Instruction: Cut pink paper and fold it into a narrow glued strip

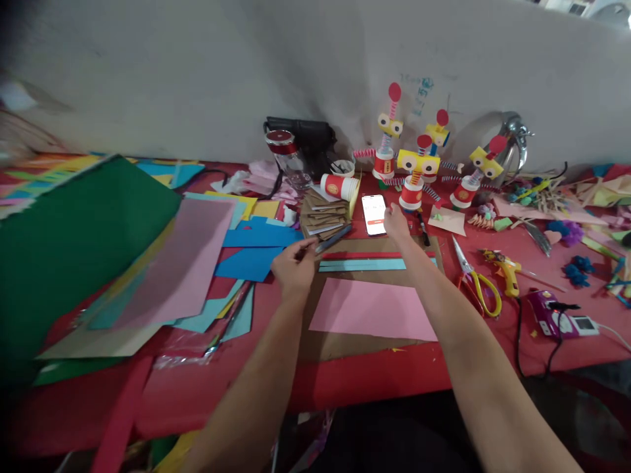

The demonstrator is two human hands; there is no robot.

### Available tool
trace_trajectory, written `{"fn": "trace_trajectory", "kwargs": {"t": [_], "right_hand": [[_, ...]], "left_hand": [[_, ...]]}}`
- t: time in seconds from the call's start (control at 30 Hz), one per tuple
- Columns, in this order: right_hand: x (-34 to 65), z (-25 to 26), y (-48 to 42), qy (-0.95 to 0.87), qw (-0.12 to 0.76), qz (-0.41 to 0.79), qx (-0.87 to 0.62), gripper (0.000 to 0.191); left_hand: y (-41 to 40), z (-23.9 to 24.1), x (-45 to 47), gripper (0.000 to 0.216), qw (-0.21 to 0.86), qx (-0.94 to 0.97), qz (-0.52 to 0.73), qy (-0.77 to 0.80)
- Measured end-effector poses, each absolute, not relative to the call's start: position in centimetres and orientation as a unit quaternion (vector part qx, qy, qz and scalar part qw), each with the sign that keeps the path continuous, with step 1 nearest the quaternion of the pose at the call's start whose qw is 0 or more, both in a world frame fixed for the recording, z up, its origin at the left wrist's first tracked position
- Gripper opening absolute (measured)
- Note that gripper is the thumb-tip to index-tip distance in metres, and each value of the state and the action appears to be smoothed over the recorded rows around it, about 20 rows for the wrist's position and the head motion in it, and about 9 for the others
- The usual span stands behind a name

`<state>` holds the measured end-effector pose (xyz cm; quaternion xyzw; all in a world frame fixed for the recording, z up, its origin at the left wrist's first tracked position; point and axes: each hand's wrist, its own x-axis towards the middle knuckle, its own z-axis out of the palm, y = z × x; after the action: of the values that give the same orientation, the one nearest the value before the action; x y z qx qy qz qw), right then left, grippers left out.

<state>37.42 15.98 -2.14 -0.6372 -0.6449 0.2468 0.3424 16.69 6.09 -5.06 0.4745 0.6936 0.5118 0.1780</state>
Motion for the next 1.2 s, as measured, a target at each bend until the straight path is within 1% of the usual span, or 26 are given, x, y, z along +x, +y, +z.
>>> {"fn": "trace_trajectory", "kwargs": {"t": [0.1,0.17,0.23,0.3,0.37,0.4,0.47,0.57,0.67,0.77,0.83,0.9,0.97,1.03,1.1,1.2], "right_hand": [[38.6,-1.2,12.0,-0.64,0.343,0.261,-0.636,0.033],[40.1,-0.5,8.4,-0.658,0.336,0.267,-0.619,0.026],[41.8,-0.2,4.8,-0.687,0.308,0.282,-0.594,0.016],[43.6,-0.3,1.9,-0.716,0.275,0.292,-0.571,0.015],[45.0,-0.8,0.1,-0.769,0.223,0.28,-0.529,0.01],[45.5,-1.1,-0.4,-0.784,0.207,0.271,-0.519,0.011],[45.8,-1.5,-0.6,-0.806,0.177,0.242,-0.511,0.019],[45.1,-1.6,-0.1,-0.831,0.124,0.197,-0.505,0.027],[44.2,-1.1,0.4,-0.848,0.095,0.19,-0.486,0.027],[44.0,-1.1,0.5,-0.842,0.102,0.208,-0.488,0.02],[44.2,-1.5,0.4,-0.835,0.109,0.207,-0.498,0.01],[44.5,-2.0,0.3,-0.835,0.117,0.192,-0.501,0.003],[44.6,-2.4,0.2,-0.844,0.13,0.166,-0.493,0.01],[44.7,-2.6,0.1,-0.857,0.138,0.138,-0.478,0.014],[44.6,-2.6,0.1,-0.867,0.126,0.11,-0.47,0.015],[44.6,-2.4,0.2,-0.867,0.092,0.087,-0.482,0.012]], "left_hand": [[5.7,-4.2,17.1,0.023,0.182,0.521,0.487,0.678],[5.1,-3.2,17.5,0.023,0.199,0.593,0.451,0.637],[4.1,-2.2,18.3,0.022,0.242,0.689,0.379,0.568],[2.9,-1.4,19.5,0.02,0.278,0.78,0.286,0.483],[1.7,-1.1,21.0,0.022,0.265,0.847,0.214,0.408],[1.2,-1.2,21.8,0.025,0.248,0.868,0.191,0.386],[0.4,-1.6,23.1,0.029,0.212,0.888,0.159,0.375],[-0.1,-2.4,24.0,0.026,0.181,0.887,0.124,0.406],[0.0,-3.0,23.8,0.014,0.184,0.875,0.11,0.434],[0.2,-3.3,23.4,0.009,0.202,0.867,0.117,0.44],[0.2,-3.4,23.4,0.016,0.215,0.859,0.13,0.446],[0.2,-3.4,23.6,0.03,0.222,0.853,0.14,0.451],[0.1,-3.3,23.9,0.033,0.216,0.851,0.144,0.457],[0.1,-3.2,24.1,0.023,0.201,0.85,0.152,0.462],[0.1,-3.2,24.3,0.017,0.195,0.849,0.165,0.462],[0.3,-3.4,24.3,0.019,0.223,0.839,0.175,0.465]]}}
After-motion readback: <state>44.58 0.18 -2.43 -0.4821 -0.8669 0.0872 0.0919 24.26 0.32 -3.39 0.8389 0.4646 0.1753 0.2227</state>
